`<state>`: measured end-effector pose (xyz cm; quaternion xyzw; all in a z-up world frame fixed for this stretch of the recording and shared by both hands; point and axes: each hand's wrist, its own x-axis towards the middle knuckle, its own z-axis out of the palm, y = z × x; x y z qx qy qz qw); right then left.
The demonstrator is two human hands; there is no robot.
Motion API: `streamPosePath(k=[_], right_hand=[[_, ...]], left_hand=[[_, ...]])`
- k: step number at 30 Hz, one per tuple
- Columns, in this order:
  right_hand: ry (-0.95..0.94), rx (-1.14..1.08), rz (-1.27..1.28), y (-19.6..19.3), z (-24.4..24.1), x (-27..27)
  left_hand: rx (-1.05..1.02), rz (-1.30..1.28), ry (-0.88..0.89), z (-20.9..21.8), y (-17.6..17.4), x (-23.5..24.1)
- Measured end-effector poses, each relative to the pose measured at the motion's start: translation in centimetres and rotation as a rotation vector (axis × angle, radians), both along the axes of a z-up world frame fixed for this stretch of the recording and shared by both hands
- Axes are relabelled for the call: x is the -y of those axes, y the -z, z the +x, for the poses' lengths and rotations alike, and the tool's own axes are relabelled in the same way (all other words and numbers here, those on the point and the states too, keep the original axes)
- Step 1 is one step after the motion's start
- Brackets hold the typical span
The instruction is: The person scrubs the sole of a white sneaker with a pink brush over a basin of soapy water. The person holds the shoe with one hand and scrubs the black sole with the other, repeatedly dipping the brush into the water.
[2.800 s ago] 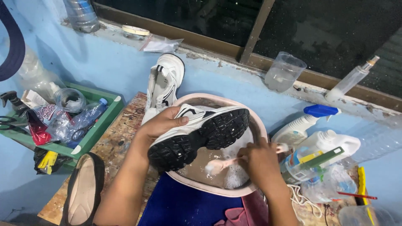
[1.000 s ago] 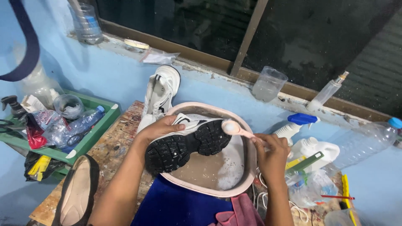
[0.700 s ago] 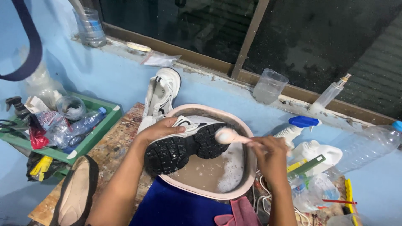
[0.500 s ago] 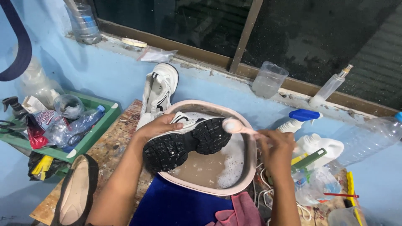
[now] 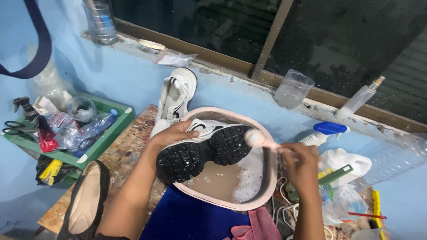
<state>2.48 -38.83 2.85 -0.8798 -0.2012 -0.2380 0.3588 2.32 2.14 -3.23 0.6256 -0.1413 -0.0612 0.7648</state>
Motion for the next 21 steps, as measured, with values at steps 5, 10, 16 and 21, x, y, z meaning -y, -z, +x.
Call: streamPosePath(k=[5, 10, 16, 21], right_hand=[[-0.065, 0.049, -0.041, 0.3, -0.2, -0.9], [-0.271, -0.064, -0.074, 0.8, 0.5, -0.5], [-0.104, 0.075, 0.037, 1.0, 0.4, -0.6], [0.012, 0.225, -0.002, 0.6, 0.0, -0.9]], left_hand=[[0.040, 0.352, 0.016, -0.8, -0.9, -0.4], [0.070, 0.419, -0.026, -1.1, -1.0, -0.6], [0.054, 0.421, -0.018, -0.7, -0.1, -0.8], [0.130, 0.385, 0.019, -0.3, 0.2, -1.0]])
